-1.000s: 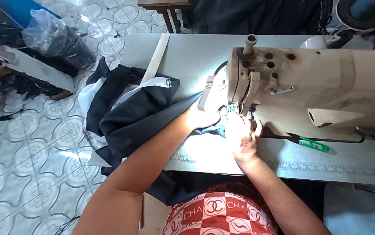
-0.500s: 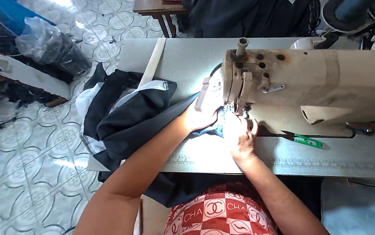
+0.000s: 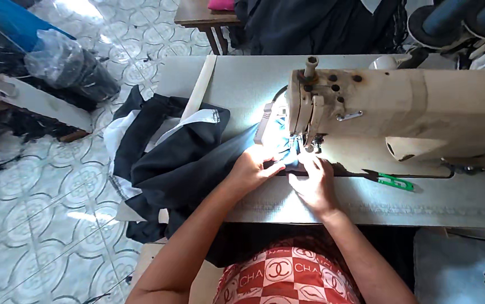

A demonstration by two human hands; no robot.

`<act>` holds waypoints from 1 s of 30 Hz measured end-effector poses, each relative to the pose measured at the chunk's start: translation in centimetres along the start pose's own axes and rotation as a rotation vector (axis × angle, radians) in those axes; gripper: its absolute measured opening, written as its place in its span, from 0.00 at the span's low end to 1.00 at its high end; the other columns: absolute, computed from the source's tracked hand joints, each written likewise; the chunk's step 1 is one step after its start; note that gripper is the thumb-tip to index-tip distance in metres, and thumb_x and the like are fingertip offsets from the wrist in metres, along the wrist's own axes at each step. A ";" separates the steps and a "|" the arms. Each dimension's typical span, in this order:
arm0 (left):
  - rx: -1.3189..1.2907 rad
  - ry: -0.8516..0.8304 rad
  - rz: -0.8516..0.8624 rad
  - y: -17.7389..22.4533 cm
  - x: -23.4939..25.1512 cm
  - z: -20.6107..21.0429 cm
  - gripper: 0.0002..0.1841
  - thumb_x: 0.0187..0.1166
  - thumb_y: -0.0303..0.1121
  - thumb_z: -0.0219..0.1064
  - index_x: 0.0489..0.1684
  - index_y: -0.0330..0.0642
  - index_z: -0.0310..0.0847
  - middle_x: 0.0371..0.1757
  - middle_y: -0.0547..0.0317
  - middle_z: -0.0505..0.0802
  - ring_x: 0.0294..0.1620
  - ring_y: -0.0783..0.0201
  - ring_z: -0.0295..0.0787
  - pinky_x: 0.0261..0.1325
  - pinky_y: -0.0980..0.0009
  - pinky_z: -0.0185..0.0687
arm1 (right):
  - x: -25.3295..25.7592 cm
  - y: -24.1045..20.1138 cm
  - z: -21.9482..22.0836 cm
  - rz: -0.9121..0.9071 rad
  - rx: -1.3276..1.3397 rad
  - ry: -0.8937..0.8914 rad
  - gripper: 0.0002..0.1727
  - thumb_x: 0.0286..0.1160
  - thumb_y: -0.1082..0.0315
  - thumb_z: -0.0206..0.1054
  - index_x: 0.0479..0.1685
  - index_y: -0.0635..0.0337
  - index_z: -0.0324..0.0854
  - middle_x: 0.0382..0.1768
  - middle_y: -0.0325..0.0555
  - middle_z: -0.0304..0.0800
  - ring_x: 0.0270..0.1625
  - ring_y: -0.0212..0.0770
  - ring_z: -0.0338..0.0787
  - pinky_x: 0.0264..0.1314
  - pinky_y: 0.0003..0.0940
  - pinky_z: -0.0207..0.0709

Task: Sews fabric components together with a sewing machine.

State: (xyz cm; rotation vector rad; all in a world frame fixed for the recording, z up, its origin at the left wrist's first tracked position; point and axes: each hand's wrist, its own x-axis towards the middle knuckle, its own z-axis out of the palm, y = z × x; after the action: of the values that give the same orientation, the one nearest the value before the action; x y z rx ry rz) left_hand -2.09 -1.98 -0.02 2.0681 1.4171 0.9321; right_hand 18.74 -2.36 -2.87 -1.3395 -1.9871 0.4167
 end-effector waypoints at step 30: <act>0.585 0.042 0.263 1.8 -2.7 2.7 0.06 0.76 0.25 0.70 0.38 0.48 0.91 0.52 0.62 0.95 0.65 0.55 0.89 0.83 0.25 0.50 | -0.9 -4.1 -2.0 0.278 -0.060 -0.216 0.12 0.71 0.63 0.74 0.41 0.65 0.89 0.34 0.53 0.93 0.38 0.48 0.94 0.45 0.46 0.86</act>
State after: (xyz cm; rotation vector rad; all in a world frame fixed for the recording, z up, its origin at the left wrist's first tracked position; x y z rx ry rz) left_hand 0.36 -5.13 -1.28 2.7283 1.6042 0.7116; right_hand 17.55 -5.08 0.72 -1.6780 -2.0021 0.6594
